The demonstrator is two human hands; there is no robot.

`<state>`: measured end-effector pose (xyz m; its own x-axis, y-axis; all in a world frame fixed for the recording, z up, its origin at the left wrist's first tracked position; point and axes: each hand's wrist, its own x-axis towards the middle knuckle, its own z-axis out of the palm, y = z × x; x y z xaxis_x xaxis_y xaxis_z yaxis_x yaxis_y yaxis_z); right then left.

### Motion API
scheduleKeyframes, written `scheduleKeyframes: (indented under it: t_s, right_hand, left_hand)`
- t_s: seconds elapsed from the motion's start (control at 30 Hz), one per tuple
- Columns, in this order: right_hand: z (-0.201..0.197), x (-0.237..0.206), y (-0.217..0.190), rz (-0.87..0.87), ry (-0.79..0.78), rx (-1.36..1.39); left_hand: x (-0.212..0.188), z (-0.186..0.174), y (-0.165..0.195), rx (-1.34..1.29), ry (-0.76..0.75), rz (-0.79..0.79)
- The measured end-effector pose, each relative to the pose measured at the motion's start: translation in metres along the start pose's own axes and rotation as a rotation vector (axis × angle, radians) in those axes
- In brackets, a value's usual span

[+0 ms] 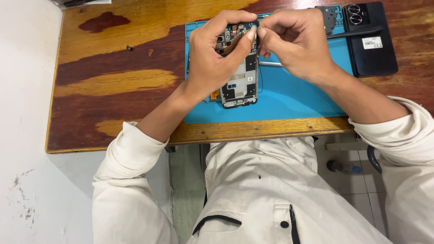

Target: The person assembles a disassembled smartphone on a blue mat. They use tweezers to place small components and connectors, then use their hands to align and insert the motherboard and other internal parts into the phone frame.

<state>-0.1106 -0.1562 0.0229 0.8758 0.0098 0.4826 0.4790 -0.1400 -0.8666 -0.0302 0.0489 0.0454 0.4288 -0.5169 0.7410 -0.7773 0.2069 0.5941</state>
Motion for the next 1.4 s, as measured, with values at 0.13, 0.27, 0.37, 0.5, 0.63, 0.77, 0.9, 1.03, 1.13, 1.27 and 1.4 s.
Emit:
scheduleKeyframes:
  t_s: [0.13,0.27,0.37,0.5,0.63,0.77,0.9,1.03,1.13,1.27,1.4]
  right_hand:
    - [0.0002,0.0002,0.0007,0.001,0.006,0.0]
    - [0.0001,0.0001,0.0006,-0.002,0.001,-0.003]
    - [0.0002,0.0002,0.0004,-0.01,-0.002,-0.018]
    - [0.0011,0.0015,0.0016,-0.017,-0.003,-0.009]
    - [0.0006,0.0008,0.0015,-0.015,0.0,0.043]
    - [0.0001,0.0,0.0011,-0.012,0.003,0.031]
    - [0.0008,-0.0009,0.0015,-0.01,0.01,0.04]
    - [0.0009,-0.0017,0.0007,-0.005,0.013,0.027]
    - [0.002,-0.0017,-0.0006,-0.008,0.015,0.019]
    - [0.0026,-0.0018,-0.0026,-0.01,0.015,0.011]
    - [0.0015,-0.0017,-0.0029,-0.019,0.006,0.014]
  left_hand:
    - [0.0004,0.0001,-0.0005,0.001,0.001,-0.009]
    - [0.0004,0.0002,-0.0005,-0.003,-0.001,-0.013]
    - [0.0002,0.0001,-0.0007,-0.011,0.004,-0.001]
    - [-0.0001,-0.0022,-0.0011,0.022,0.007,-0.024]
    - [-0.0001,-0.0015,0.0006,0.015,0.013,-0.01]
    - [-0.0003,-0.0018,0.0019,0.017,0.016,0.003]
    - [-0.0011,-0.0023,0.0022,-0.007,0.006,-0.061]
    - [-0.0011,0.0002,0.0027,0.003,0.02,-0.047]
    - [-0.0008,-0.0001,0.0034,0.016,0.022,-0.061]
    - [-0.0003,0.0001,0.0039,0.007,0.021,-0.032]
    - [-0.0005,-0.0004,0.0032,-0.016,0.005,-0.043]
